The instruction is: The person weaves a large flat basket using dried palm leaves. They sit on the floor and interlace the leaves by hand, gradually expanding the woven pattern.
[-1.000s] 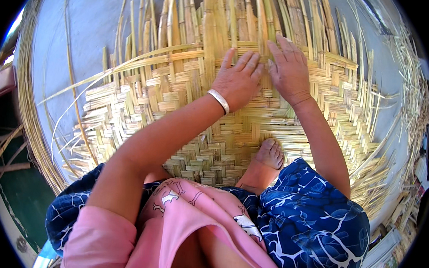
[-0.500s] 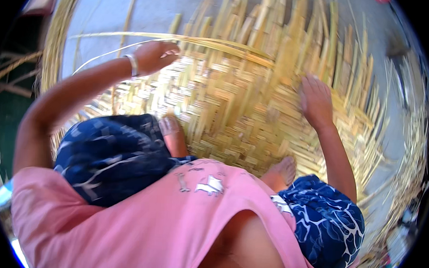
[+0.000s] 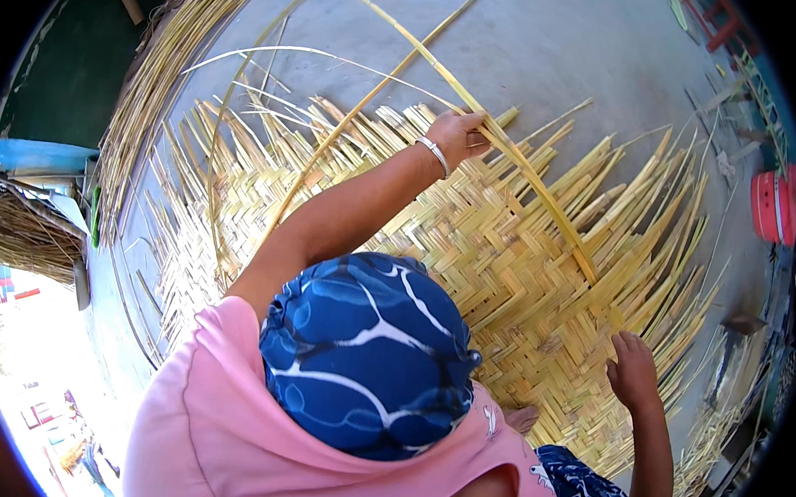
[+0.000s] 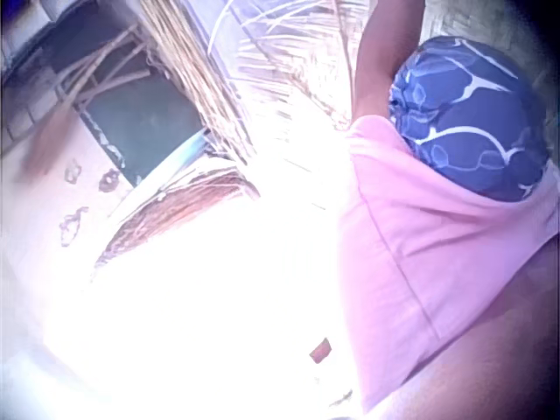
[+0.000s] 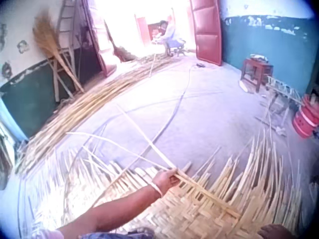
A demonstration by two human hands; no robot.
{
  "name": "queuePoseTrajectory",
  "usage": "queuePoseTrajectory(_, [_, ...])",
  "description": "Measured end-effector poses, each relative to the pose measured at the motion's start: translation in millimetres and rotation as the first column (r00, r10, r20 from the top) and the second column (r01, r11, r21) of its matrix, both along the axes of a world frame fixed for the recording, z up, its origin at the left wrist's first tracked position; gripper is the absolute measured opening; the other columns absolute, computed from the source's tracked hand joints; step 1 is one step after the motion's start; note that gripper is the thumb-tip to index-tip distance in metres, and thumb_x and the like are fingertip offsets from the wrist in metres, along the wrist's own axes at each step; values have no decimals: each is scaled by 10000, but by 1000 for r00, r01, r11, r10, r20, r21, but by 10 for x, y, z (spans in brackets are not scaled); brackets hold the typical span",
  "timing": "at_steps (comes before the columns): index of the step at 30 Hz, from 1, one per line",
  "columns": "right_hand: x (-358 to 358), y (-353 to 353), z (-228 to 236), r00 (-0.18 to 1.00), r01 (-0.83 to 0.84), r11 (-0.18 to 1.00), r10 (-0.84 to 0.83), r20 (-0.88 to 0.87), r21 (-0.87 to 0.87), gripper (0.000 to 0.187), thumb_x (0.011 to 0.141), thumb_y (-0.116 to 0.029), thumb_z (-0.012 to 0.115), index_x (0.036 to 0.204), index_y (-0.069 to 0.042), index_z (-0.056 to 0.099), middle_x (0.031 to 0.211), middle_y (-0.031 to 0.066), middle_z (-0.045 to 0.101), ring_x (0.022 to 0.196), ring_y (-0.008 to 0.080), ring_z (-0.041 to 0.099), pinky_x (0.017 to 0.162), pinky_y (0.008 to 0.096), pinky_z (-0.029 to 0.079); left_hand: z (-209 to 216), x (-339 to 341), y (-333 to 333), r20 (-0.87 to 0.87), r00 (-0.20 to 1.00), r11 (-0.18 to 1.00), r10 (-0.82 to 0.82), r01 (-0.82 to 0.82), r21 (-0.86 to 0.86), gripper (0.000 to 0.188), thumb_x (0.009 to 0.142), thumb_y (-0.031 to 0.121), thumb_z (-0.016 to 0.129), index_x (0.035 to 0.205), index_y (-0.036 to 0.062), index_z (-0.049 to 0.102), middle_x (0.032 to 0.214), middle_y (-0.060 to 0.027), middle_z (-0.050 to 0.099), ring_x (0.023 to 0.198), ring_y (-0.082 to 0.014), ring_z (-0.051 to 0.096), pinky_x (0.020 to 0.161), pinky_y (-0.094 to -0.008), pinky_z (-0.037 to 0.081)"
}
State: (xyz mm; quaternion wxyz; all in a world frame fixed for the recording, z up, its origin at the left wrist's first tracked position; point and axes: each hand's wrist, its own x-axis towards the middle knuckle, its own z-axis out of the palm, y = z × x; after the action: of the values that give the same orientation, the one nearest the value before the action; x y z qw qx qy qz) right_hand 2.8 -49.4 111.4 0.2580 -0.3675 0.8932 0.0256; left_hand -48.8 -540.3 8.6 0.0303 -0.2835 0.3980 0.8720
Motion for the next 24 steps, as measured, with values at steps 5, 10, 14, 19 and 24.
queuePoseTrajectory(5, [-404,-598,122,997,-39,996,44,66,-80,410,798,-111,633,1186,-34,527,1148,178,569,1076,365,526,919,430,425,-164,20,-319,17,998,993,59,-60,100,139,907,180,596,985,67,619,922,-63,621,913,-203,600,809,-373,503])
queuePoseTrajectory(10, [-715,-1598,36,993,-87,941,108,46,-326,302,849,-121,568,1137,-32,549,1097,179,582,1028,363,542,887,424,439,-187,146,-574,45,998,997,39,-42,63,120,883,160,636,956,66,630,926,-49,631,893,-175,591,792,-339,495])
queuePoseTrajectory(14, [-826,-2457,-225,997,-74,836,56,-50,-544,302,886,-152,522,1147,-4,555,1105,194,585,1038,362,543,890,416,437,-185,154,-931,13,1000,999,24,-23,-40,97,872,161,659,916,76,643,874,-28,634,815,-140,589,732,-297,500])
queuePoseTrajectory(19, [-990,-3367,-531,974,203,776,-97,205,-597,420,892,-251,520,1208,26,536,1160,230,589,1096,346,552,908,393,432,172,266,-910,-37,998,942,-54,38,-333,148,874,231,673,919,92,650,834,0,650,761,-100,602,680,-240,485])
queuePoseTrajectory(24, [-1000,-3928,-378,874,311,850,-79,479,-426,298,886,-252,539,959,28,612,857,169,657,821,292,625,759,374,470,435,407,-985,113,971,825,-213,241,-512,235,890,310,651,917,78,666,818,-43,680,748,-116,643,641,-226,489])
